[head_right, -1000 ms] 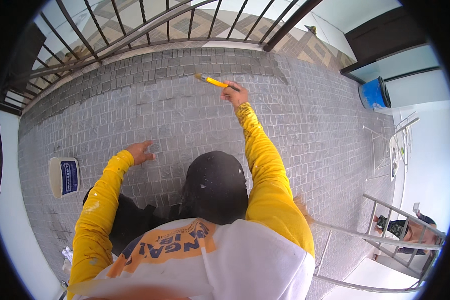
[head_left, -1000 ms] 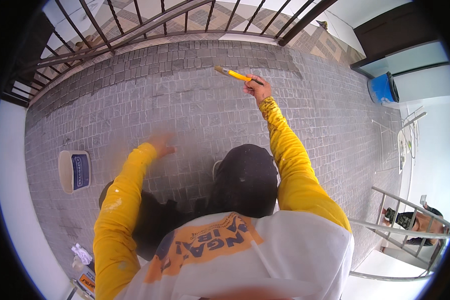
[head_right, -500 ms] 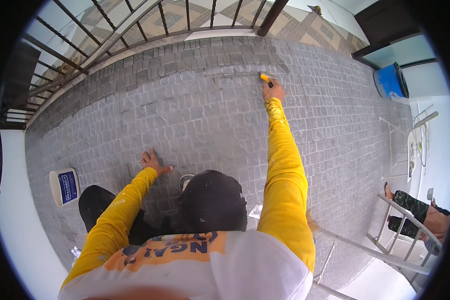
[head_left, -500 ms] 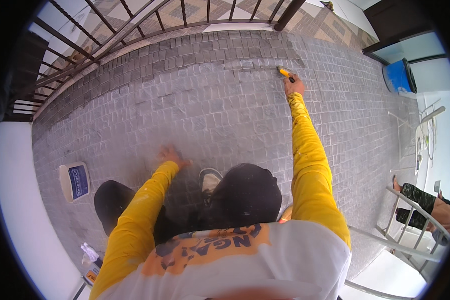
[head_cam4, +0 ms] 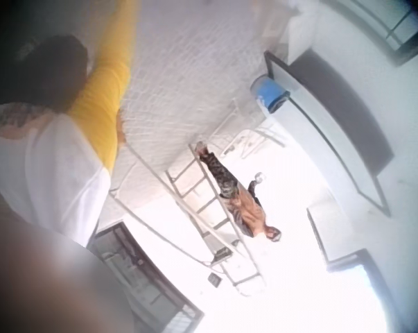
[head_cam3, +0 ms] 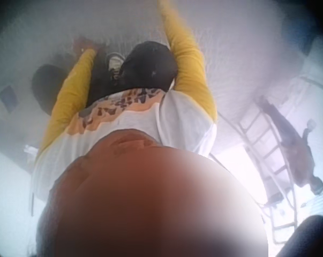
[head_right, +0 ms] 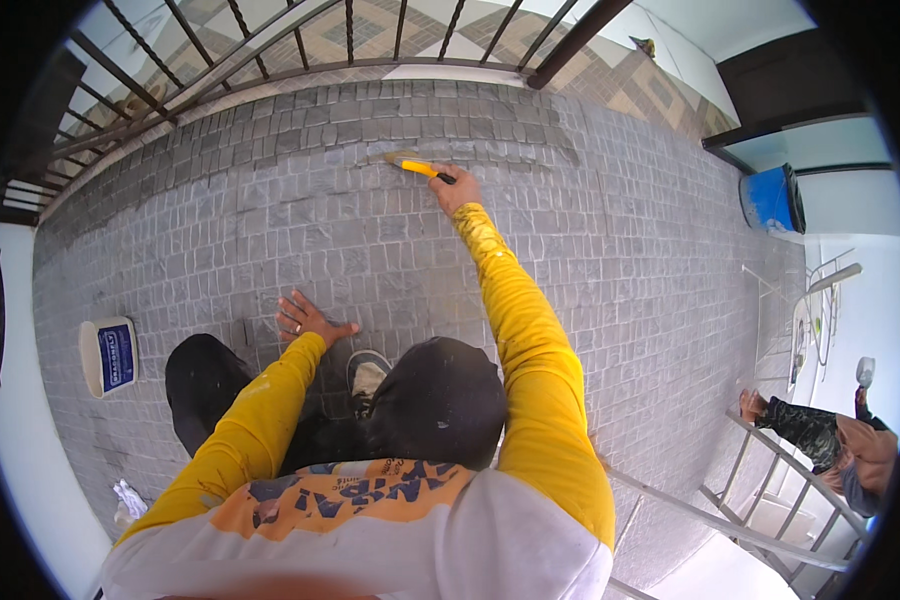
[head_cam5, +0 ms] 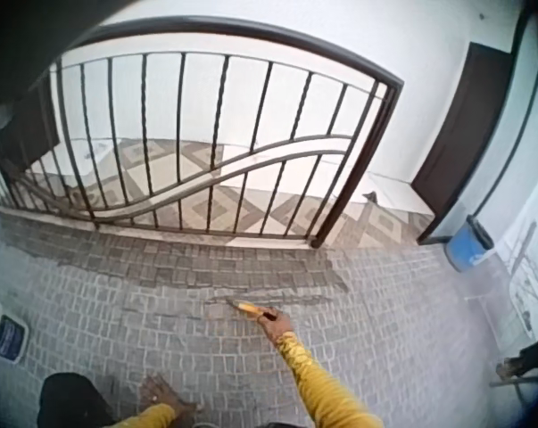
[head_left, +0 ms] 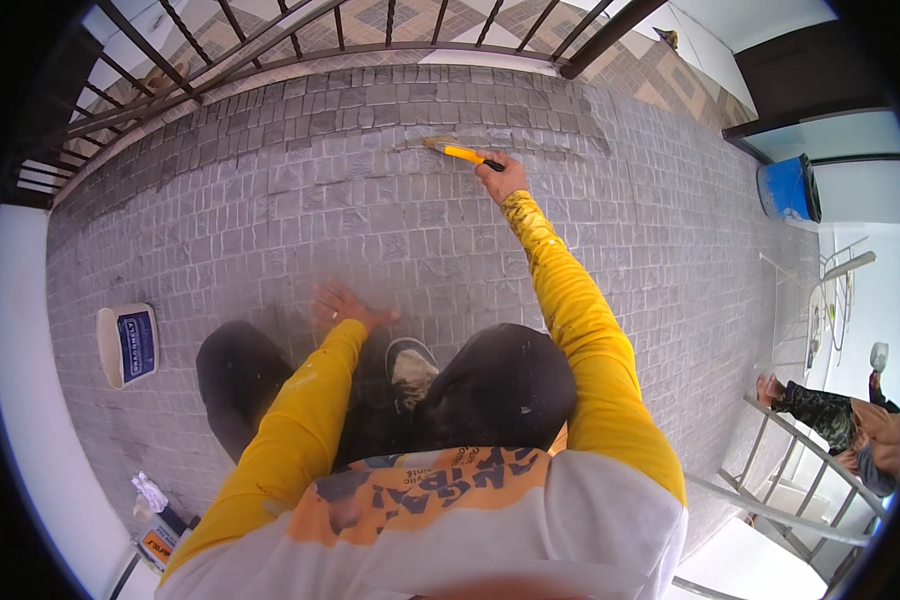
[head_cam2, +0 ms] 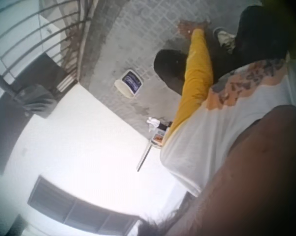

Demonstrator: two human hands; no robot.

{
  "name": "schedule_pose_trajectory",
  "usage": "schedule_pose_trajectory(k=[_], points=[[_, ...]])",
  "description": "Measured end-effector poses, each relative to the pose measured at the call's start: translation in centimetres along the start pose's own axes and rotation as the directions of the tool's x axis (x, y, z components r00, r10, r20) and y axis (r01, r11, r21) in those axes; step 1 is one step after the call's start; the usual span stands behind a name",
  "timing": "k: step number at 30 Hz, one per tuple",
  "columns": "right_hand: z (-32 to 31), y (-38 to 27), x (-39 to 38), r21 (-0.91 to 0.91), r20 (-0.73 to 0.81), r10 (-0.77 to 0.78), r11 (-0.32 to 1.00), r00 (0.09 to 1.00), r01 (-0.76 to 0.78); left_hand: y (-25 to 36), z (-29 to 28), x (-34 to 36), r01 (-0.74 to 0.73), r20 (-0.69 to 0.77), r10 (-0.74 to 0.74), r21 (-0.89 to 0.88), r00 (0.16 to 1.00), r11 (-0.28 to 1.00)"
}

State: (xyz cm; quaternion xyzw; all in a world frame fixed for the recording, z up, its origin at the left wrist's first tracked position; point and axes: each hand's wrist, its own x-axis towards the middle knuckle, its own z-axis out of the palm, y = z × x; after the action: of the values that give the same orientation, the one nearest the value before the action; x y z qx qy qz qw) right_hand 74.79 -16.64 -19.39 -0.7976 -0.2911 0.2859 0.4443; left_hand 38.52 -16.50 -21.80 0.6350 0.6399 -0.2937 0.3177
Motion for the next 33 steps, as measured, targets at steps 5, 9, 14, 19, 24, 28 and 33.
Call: schedule_pose_trajectory(k=[5, 9, 14, 19, 24, 28, 33], points=[[-8.7, 3.0, 2.4, -0.162, -0.394, 0.033, 0.981, 0.918, -0.104, -0.5, 0.0, 0.2, -0.034, 0.012, 0.034, -0.025, 0.999, 0.999], [-3.8, 0.9, 1.3, -0.446, -0.349, -0.084, 0.891, 0.933, -0.086, -0.5, -0.2, 0.1, -0.042, 0.002, 0.042, -0.018, 0.999, 0.999], [2.1, -0.5, 0.2, -0.281, -0.001, -0.105, 0.955, 0.995, 0.100, -0.6, -0.1, 0.4, -0.055, 0.016, 0.055, -0.053, 0.998, 0.997], [-6.4, 4.1, 2.8, -0.017, -0.150, 0.094, 0.995, 0.984, -0.097, -0.7, 0.2, 0.7, -0.058, -0.006, 0.058, -0.074, 0.998, 0.996], [-15.5, 8.1, 4.8, -0.109, -0.476, 0.136, 0.971, 0.869, -0.211, -0.5, 0.2, 0.7, -0.036, -0.011, 0.035, -0.025, 0.999, 0.999], [-17.3, 8.6, 4.8, -0.295, -0.529, 0.119, 0.902, 0.840, -0.314, -0.4, 0.3, 0.9, -0.025, 0.018, 0.026, -0.047, 0.999, 0.999], [-20.1, 7.8, 5.7, -0.280, -0.572, 0.083, 0.916, 0.816, -0.289, -0.4, 0.6, 1.3, -0.024, 0.006, 0.025, -0.037, 1.000, 0.999]])
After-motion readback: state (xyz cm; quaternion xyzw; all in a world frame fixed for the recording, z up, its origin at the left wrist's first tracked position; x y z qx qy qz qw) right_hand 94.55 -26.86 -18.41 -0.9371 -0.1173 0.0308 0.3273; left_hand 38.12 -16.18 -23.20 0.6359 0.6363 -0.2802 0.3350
